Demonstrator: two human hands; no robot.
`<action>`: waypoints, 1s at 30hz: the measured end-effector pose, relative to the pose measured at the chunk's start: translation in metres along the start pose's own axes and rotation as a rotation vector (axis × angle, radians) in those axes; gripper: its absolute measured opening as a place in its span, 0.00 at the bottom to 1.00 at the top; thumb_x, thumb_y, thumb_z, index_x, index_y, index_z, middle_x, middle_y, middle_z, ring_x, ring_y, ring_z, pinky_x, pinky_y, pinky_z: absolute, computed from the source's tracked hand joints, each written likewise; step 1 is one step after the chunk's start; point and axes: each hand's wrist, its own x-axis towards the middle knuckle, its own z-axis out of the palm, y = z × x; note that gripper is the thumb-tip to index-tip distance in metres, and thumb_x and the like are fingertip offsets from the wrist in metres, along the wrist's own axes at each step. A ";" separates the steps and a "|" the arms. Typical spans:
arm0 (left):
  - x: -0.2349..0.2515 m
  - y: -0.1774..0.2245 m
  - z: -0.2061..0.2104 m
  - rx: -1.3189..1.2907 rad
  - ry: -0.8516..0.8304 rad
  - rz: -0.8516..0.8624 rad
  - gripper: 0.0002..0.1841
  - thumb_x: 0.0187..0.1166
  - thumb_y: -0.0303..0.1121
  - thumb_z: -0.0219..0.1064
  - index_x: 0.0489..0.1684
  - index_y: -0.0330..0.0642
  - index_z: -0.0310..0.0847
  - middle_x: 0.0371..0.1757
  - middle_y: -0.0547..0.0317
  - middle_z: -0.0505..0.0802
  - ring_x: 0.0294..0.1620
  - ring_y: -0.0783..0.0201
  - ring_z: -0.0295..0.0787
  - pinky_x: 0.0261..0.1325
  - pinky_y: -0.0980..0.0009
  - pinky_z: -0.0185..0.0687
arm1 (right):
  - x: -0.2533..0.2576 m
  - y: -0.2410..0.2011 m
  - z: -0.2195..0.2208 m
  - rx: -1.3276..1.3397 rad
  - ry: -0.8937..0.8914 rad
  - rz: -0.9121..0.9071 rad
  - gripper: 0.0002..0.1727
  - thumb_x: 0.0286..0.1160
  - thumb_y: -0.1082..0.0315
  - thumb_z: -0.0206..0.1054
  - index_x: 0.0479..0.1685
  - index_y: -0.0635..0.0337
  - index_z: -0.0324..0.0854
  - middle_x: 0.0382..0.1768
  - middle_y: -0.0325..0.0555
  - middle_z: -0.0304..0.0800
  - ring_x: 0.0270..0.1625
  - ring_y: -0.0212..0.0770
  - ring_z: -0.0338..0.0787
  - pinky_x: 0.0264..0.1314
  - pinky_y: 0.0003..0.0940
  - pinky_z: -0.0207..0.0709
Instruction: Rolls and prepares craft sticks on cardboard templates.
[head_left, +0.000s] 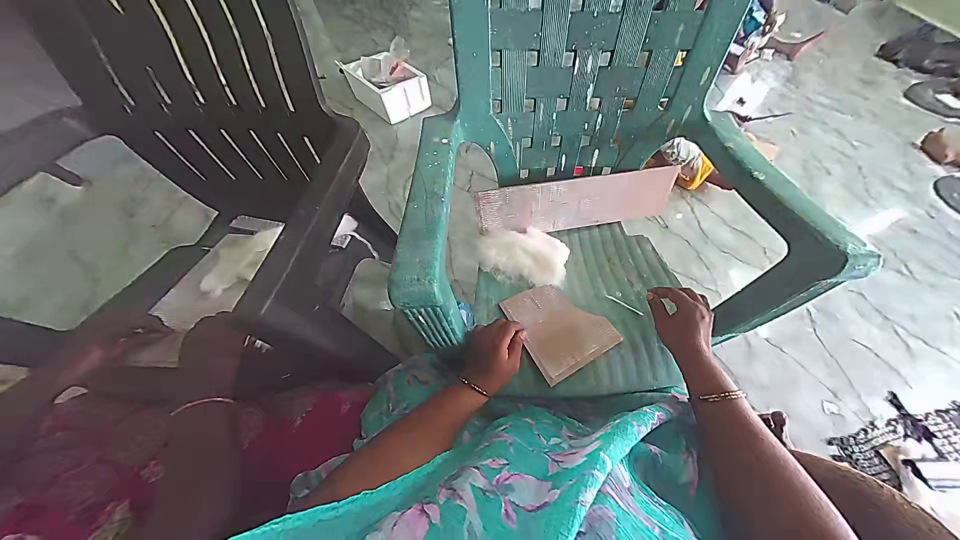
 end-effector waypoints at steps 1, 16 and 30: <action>0.000 -0.001 0.000 0.009 -0.003 0.008 0.16 0.86 0.36 0.57 0.48 0.36 0.91 0.45 0.46 0.96 0.48 0.47 0.95 0.52 0.46 0.84 | 0.006 -0.008 0.001 -0.004 -0.004 -0.035 0.13 0.83 0.64 0.67 0.52 0.61 0.92 0.56 0.64 0.91 0.68 0.70 0.83 0.71 0.73 0.66; 0.002 0.001 -0.005 -0.066 -0.037 -0.037 0.16 0.87 0.36 0.55 0.49 0.36 0.89 0.44 0.48 0.95 0.46 0.50 0.94 0.51 0.47 0.82 | 0.068 -0.099 0.099 0.131 -0.296 -0.165 0.22 0.72 0.63 0.79 0.61 0.65 0.86 0.56 0.66 0.89 0.55 0.64 0.89 0.58 0.62 0.81; 0.002 0.002 -0.004 -0.108 0.015 -0.040 0.15 0.87 0.35 0.56 0.48 0.35 0.88 0.43 0.47 0.95 0.46 0.51 0.94 0.51 0.48 0.82 | 0.030 -0.104 0.073 0.068 -0.306 -0.274 0.10 0.82 0.70 0.66 0.48 0.61 0.93 0.50 0.56 0.94 0.53 0.54 0.93 0.59 0.54 0.83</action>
